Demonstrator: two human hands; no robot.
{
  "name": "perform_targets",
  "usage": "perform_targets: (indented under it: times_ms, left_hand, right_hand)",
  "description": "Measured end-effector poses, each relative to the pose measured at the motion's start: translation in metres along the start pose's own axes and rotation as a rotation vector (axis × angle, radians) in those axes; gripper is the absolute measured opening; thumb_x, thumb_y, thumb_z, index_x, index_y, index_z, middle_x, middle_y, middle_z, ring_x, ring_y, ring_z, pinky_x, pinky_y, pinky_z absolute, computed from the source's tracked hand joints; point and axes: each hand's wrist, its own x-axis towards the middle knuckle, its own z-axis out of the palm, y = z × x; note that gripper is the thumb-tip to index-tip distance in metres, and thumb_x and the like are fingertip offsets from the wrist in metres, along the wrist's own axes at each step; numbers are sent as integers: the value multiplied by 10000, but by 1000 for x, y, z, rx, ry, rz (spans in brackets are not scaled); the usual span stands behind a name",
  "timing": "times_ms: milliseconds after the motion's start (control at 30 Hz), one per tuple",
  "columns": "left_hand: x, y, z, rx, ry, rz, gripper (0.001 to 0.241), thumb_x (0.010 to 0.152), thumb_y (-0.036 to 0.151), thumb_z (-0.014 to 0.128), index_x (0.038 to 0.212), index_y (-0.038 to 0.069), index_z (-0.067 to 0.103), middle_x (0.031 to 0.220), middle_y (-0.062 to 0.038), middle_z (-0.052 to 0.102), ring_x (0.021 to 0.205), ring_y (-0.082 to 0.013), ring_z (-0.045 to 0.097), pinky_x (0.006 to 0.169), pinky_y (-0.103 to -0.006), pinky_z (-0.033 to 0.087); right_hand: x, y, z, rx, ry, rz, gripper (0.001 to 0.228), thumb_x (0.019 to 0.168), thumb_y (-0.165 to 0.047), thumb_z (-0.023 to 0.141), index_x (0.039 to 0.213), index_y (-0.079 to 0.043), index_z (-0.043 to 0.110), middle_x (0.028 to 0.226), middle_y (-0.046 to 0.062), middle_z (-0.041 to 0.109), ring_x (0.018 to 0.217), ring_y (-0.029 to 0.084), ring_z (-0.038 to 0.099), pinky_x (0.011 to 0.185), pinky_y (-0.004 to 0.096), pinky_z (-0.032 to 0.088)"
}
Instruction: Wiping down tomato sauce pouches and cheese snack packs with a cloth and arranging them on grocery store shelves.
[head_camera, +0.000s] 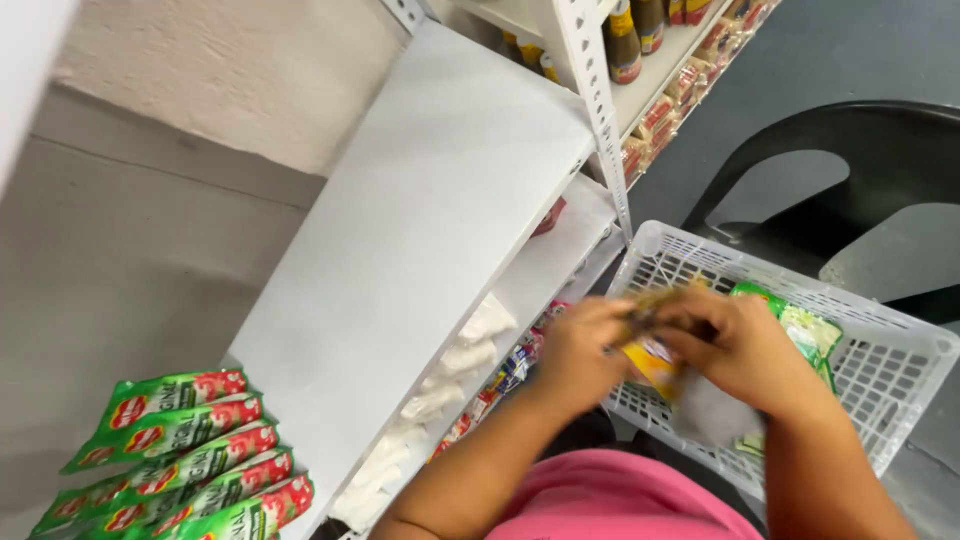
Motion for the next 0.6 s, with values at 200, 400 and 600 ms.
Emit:
perform_targets:
  times_ms: [200, 400, 600]
  left_hand:
    - [-131, -108, 228, -123, -781, -381, 175, 920, 153, 591, 974, 60, 728, 967, -140, 735, 792, -378, 654, 743, -467, 539]
    - [-136, -82, 234, 318, -1245, -380, 792, 822, 632, 642, 1480, 208, 518, 1499, -185, 539, 1398, -421, 510, 1079, -638, 459]
    - [-70, -12, 63, -1104, 137, -1200, 596, 845, 22, 773, 1393, -15, 541, 1160, -137, 627, 1038, -211, 638, 936, -419, 554]
  right_hand:
    - [-42, 250, 68, -450, -315, 531, 125, 772, -291, 732, 875, -240, 781, 751, -35, 804, 685, 209, 715, 693, 335, 560]
    - [-43, 316, 135, 506, 417, 586, 185, 900, -93, 771, 1081, -72, 739, 906, 121, 696, 834, 247, 664, 755, 371, 502]
    - [9, 90, 75, 992, 156, 178, 735, 678, 146, 788, 1359, -42, 589, 1166, 50, 685, 951, 86, 667, 812, 235, 619]
